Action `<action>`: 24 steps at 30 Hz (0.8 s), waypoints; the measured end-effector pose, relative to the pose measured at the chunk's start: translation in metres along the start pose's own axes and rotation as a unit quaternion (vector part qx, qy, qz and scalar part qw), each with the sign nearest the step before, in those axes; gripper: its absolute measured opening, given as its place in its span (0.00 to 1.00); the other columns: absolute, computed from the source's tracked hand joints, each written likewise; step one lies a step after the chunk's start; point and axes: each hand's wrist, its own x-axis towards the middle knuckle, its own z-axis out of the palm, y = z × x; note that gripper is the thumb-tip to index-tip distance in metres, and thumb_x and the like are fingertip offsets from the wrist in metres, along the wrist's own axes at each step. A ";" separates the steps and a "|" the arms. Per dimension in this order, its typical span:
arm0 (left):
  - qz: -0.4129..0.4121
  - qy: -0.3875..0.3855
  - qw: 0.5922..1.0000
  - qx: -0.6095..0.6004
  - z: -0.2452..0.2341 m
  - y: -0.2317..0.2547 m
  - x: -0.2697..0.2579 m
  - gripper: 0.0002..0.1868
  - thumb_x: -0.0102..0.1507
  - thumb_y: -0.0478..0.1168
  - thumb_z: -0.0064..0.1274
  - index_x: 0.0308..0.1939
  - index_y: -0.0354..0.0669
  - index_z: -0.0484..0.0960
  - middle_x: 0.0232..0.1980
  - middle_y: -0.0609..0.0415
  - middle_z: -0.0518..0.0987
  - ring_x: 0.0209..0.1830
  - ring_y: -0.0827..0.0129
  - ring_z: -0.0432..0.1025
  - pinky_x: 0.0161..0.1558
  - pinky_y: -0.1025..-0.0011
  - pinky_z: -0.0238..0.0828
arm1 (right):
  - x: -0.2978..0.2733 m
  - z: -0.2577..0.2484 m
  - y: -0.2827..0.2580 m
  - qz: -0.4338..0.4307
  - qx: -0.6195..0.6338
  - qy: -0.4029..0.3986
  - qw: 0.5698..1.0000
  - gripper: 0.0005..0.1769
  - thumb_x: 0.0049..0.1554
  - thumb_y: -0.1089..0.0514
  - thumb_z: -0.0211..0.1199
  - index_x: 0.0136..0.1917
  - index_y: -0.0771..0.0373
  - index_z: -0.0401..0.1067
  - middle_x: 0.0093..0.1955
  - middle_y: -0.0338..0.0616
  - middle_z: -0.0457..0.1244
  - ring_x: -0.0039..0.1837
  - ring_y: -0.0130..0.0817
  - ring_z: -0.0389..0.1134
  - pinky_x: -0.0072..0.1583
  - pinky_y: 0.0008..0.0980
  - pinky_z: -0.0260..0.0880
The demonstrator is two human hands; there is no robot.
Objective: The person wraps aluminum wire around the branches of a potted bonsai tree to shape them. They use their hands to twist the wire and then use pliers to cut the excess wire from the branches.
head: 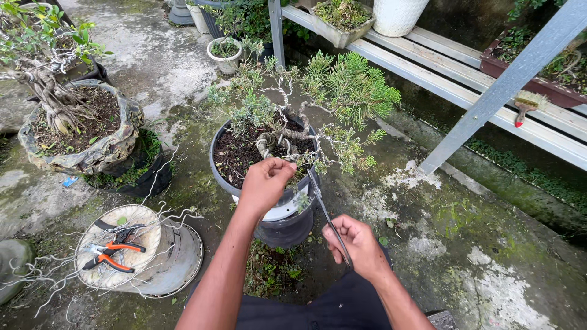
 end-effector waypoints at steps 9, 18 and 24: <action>0.017 0.029 0.999 -0.026 0.010 -0.029 0.036 0.12 0.66 0.44 0.61 0.28 0.47 0.83 0.21 0.64 0.68 0.22 0.78 0.57 0.28 0.70 0.52 | 0.020 0.010 -0.020 0.035 -0.009 -0.017 0.999 0.17 0.65 0.48 0.64 0.39 0.59 0.69 0.28 0.40 0.63 0.26 0.26 0.61 0.30 0.26 0.50; 0.072 0.054 0.995 -0.049 0.016 -0.047 0.046 0.08 0.55 0.43 0.63 0.27 0.43 0.89 0.17 0.61 0.71 0.23 0.76 0.62 0.30 0.76 0.55 | 0.032 0.018 -0.013 -0.001 0.092 0.024 0.995 0.17 0.66 0.54 0.65 0.40 0.68 0.72 0.25 0.49 0.63 0.22 0.30 0.62 0.28 0.24 0.59; 0.072 0.054 0.994 -0.058 0.015 -0.049 0.046 0.08 0.55 0.43 0.63 0.27 0.42 0.89 0.16 0.61 0.69 0.22 0.76 0.61 0.29 0.77 0.54 | 0.034 0.023 -0.026 -0.003 0.089 0.038 0.995 0.18 0.66 0.56 0.67 0.38 0.69 0.70 0.22 0.50 0.61 0.19 0.29 0.60 0.26 0.24 0.58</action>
